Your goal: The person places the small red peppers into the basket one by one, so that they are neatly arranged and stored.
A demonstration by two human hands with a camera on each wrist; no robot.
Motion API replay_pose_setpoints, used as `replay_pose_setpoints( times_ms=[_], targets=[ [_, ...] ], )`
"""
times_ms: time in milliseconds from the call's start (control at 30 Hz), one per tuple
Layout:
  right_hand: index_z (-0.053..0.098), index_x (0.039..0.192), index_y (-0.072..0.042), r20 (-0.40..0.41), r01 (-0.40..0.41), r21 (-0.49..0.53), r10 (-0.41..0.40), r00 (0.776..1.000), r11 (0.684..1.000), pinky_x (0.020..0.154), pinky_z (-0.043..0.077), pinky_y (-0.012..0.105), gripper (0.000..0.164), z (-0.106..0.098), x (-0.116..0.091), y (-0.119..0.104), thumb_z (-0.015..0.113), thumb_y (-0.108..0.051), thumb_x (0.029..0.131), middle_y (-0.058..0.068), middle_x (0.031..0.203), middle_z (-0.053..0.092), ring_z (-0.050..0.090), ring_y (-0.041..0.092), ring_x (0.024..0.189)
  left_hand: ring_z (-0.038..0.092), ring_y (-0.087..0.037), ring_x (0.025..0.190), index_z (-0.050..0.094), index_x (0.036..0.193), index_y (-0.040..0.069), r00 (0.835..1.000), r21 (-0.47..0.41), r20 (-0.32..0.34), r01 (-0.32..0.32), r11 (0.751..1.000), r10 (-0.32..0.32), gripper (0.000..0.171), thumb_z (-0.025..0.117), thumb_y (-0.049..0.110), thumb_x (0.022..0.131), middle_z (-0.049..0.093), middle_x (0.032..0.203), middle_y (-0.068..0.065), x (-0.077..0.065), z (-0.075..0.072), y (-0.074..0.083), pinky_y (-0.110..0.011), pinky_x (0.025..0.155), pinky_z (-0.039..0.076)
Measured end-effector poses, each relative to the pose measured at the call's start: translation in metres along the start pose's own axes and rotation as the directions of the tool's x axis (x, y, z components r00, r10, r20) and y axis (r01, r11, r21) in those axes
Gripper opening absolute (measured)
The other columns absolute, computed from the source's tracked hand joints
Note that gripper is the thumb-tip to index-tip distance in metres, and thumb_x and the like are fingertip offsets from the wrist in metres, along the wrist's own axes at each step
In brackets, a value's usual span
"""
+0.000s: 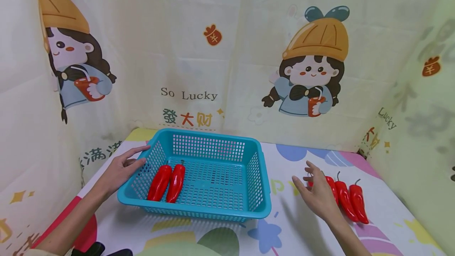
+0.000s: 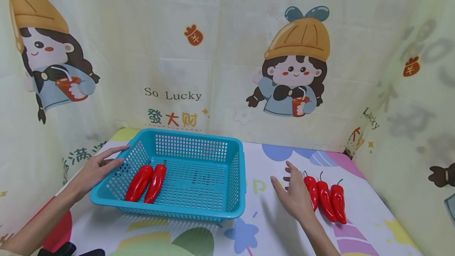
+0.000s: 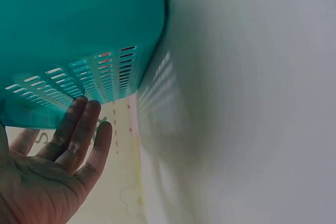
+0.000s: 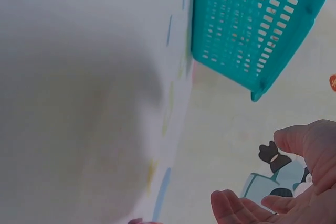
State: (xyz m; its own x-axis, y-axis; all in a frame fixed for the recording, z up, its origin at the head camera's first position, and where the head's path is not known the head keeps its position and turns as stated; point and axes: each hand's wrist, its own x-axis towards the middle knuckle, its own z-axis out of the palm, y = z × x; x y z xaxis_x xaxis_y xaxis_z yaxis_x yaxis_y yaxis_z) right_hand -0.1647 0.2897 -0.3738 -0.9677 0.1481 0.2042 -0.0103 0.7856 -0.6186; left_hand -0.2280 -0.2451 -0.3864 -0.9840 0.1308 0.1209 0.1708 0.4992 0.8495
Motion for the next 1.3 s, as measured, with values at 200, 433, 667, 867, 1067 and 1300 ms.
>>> replay_pose_setpoints(
  times_ms=[200, 433, 667, 867, 1067, 1300],
  targets=[
    [0.026, 0.156, 0.004, -0.014, 0.025, -0.034, -0.025, 1.0, 0.999, 0.09, 0.059, 0.054, 0.084, -0.002, 0.001, 0.01, 0.073, -0.031, 0.095, 0.03, 0.145, 0.046, 0.057, 0.046, 0.121, 0.069, -0.046, 0.107, 0.035, 0.158, 0.005, 1.0, 0.012, 0.001, 0.005, 1.0, -0.005, 0.063, 0.059, 0.027, 0.104, 0.058, 0.134, -0.036, 0.001, 0.0, -0.001, -0.043, 0.071, 0.064],
    [0.028, 0.154, 0.008, -0.039, 0.05, -0.095, -0.053, 0.998, 0.994, 0.095, 0.053, 0.063, 0.081, -0.006, 0.001, 0.02, 0.072, -0.026, 0.095, 0.034, 0.144, 0.046, 0.05, 0.051, 0.126, 0.069, -0.046, 0.107, 0.035, 0.158, 0.006, 1.0, 0.013, -0.005, 0.008, 1.0, -0.008, 0.063, 0.06, 0.026, 0.104, 0.058, 0.134, -0.036, 0.001, 0.001, -0.002, -0.043, 0.071, 0.064],
    [0.028, 0.154, 0.008, -0.015, 0.005, -0.155, -0.007, 1.0, 0.988, 0.092, 0.054, 0.063, 0.082, -0.01, 0.003, 0.03, 0.072, -0.028, 0.095, 0.035, 0.142, 0.042, 0.051, 0.052, 0.123, 0.068, -0.047, 0.108, 0.035, 0.158, 0.006, 1.0, 0.002, -0.005, -0.002, 1.0, 0.002, 0.064, 0.06, 0.027, 0.104, 0.057, 0.136, -0.037, 0.0, 0.0, -0.001, -0.043, 0.07, 0.064],
    [0.032, 0.153, 0.006, -0.021, -0.007, -0.186, 0.003, 1.0, 0.983, 0.091, 0.054, 0.065, 0.079, -0.011, 0.002, 0.038, 0.073, -0.028, 0.094, 0.035, 0.139, 0.042, 0.051, 0.052, 0.12, 0.069, -0.047, 0.107, 0.037, 0.158, 0.006, 1.0, 0.003, -0.007, -0.01, 1.0, 0.01, 0.063, 0.06, 0.028, 0.104, 0.058, 0.134, -0.036, 0.0, 0.0, -0.001, -0.042, 0.07, 0.064],
    [0.032, 0.152, 0.007, -0.036, -0.013, -0.206, 0.006, 0.999, 0.978, 0.091, 0.052, 0.068, 0.08, -0.012, 0.003, 0.043, 0.075, -0.026, 0.092, 0.037, 0.14, 0.04, 0.045, 0.055, 0.124, 0.069, -0.046, 0.107, 0.038, 0.157, 0.007, 1.0, -0.007, -0.011, -0.015, 1.0, 0.015, 0.063, 0.06, 0.029, 0.104, 0.059, 0.133, -0.036, 0.0, 0.001, 0.0, -0.042, 0.071, 0.064],
    [0.034, 0.15, 0.008, -0.01, -0.043, -0.228, 0.042, 0.999, 0.973, 0.085, 0.057, 0.063, 0.082, -0.013, 0.007, 0.047, 0.077, -0.025, 0.089, 0.038, 0.138, 0.041, 0.045, 0.055, 0.124, 0.069, -0.047, 0.107, 0.037, 0.158, 0.008, 1.0, -0.006, -0.016, -0.013, 1.0, 0.013, 0.063, 0.061, 0.029, 0.103, 0.058, 0.134, -0.036, 0.0, 0.001, 0.0, -0.042, 0.071, 0.064]
  ],
)
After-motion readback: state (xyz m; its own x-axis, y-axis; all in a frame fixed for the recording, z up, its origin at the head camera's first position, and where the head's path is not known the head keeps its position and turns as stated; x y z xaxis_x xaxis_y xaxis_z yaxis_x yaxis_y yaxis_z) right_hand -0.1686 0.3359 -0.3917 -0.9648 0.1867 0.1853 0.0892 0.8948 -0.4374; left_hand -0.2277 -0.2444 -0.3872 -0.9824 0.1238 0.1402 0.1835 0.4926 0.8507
